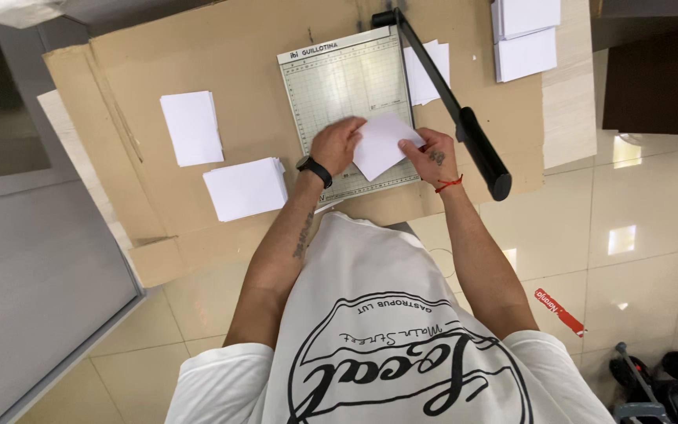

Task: The person repeatedly places stacks of white paper onto a paper cutter, aligns them, and uses the guillotine blade to trim the edges. The cut pieces are stacked on the table, and the process is repeated multiple times throughout the clip.

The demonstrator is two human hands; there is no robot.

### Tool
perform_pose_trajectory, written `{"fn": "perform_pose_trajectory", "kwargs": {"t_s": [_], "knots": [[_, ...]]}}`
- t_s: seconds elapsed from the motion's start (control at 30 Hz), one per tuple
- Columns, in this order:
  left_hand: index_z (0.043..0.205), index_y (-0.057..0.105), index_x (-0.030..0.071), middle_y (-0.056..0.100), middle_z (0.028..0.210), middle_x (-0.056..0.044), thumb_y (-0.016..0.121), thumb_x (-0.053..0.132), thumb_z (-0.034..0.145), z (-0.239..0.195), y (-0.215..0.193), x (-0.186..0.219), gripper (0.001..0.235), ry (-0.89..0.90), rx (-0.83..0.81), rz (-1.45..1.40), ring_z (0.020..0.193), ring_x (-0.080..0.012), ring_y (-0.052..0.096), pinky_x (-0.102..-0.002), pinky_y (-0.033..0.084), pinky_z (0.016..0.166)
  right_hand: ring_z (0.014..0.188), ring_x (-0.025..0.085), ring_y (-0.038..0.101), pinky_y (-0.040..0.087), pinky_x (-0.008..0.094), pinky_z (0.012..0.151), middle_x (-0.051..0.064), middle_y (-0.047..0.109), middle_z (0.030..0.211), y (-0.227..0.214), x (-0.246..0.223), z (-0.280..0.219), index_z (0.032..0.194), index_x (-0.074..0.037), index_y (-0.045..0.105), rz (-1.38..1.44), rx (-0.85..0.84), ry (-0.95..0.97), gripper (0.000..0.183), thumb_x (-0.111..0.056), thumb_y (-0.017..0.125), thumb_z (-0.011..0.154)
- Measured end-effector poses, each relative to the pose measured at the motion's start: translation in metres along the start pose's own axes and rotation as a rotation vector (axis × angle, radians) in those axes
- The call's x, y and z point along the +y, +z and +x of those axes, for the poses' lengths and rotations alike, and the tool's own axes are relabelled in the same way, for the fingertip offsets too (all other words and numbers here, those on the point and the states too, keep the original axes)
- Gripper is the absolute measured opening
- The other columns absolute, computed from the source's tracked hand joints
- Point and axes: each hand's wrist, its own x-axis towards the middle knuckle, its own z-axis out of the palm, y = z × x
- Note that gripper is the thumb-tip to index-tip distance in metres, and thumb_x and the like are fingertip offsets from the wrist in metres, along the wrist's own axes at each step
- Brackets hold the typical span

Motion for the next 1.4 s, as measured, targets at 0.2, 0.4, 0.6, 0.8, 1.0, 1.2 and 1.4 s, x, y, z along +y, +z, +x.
{"fn": "perform_pose_trajectory", "kwargs": {"t_s": [0.2,0.4,0.6,0.8,1.0,1.2,1.4], "knots": [[0.160,0.077,0.011,0.081,0.128,-0.021,0.070,-0.004,0.125,0.003,0.014,-0.026,0.038,-0.103,0.393,0.016,0.125,-0.0483,0.083,-0.066,0.071,0.112,0.052,0.016,0.062,0.049,0.031,0.062,-0.004,0.059,0.057,-0.041,-0.042,0.024,0.087,-0.024,0.075,0.049,0.221,0.258,0.040,-0.042,0.093,0.118],[0.162,0.080,0.018,0.074,0.147,-0.009,0.059,0.019,0.133,0.039,0.034,-0.008,0.036,-0.071,0.425,0.242,0.142,-0.0328,0.080,-0.053,0.065,0.128,0.056,0.016,0.066,0.047,0.029,0.054,0.006,0.072,0.074,-0.012,0.047,0.123,0.093,-0.011,0.082,0.543,0.345,0.162,0.026,-0.006,0.103,0.108],[0.187,0.063,0.013,0.048,0.202,-0.020,0.059,0.027,0.134,0.103,0.054,0.027,0.055,-0.018,0.063,0.559,0.187,-0.0429,0.048,-0.070,0.031,0.158,0.063,0.010,0.041,0.029,0.031,0.054,-0.005,0.053,0.077,-0.008,0.005,0.130,0.089,-0.013,0.073,0.638,0.223,0.138,0.038,-0.004,0.105,0.108],[0.193,0.062,0.015,0.040,0.207,-0.011,0.064,0.028,0.137,0.114,0.070,0.010,0.057,0.063,0.027,0.663,0.193,-0.0374,0.036,-0.073,0.015,0.159,0.062,0.009,0.037,0.029,0.031,0.054,-0.006,0.046,0.074,-0.014,-0.008,0.137,0.084,-0.018,0.058,0.580,0.207,0.214,0.051,-0.005,0.093,0.119],[0.196,0.056,0.019,0.038,0.208,-0.008,0.060,0.034,0.139,0.115,0.071,0.007,0.060,0.061,0.029,0.669,0.193,-0.0400,0.035,-0.074,0.017,0.159,0.068,0.008,0.044,0.036,0.031,0.056,-0.008,0.057,0.077,-0.019,-0.020,0.137,0.086,-0.017,0.067,0.533,0.208,0.272,0.039,-0.016,0.096,0.112],[0.194,0.061,0.017,0.036,0.209,-0.007,0.060,0.029,0.138,0.113,0.067,0.009,0.058,0.103,0.018,0.649,0.193,-0.0409,0.031,-0.078,0.014,0.158,0.081,0.005,0.055,0.045,0.026,0.074,-0.012,0.070,0.089,-0.041,-0.050,0.128,0.095,-0.020,0.076,0.398,0.071,0.255,0.030,-0.028,0.089,0.121],[0.201,0.044,0.015,0.031,0.213,-0.007,0.062,0.028,0.130,0.115,0.060,0.014,0.075,0.007,-0.078,0.559,0.198,-0.0381,0.030,-0.073,0.005,0.162,0.096,0.004,0.076,0.067,0.027,0.081,-0.006,0.093,0.114,-0.046,-0.029,0.145,0.125,-0.012,0.096,0.395,-0.028,0.226,0.011,-0.020,0.093,0.120]]}}
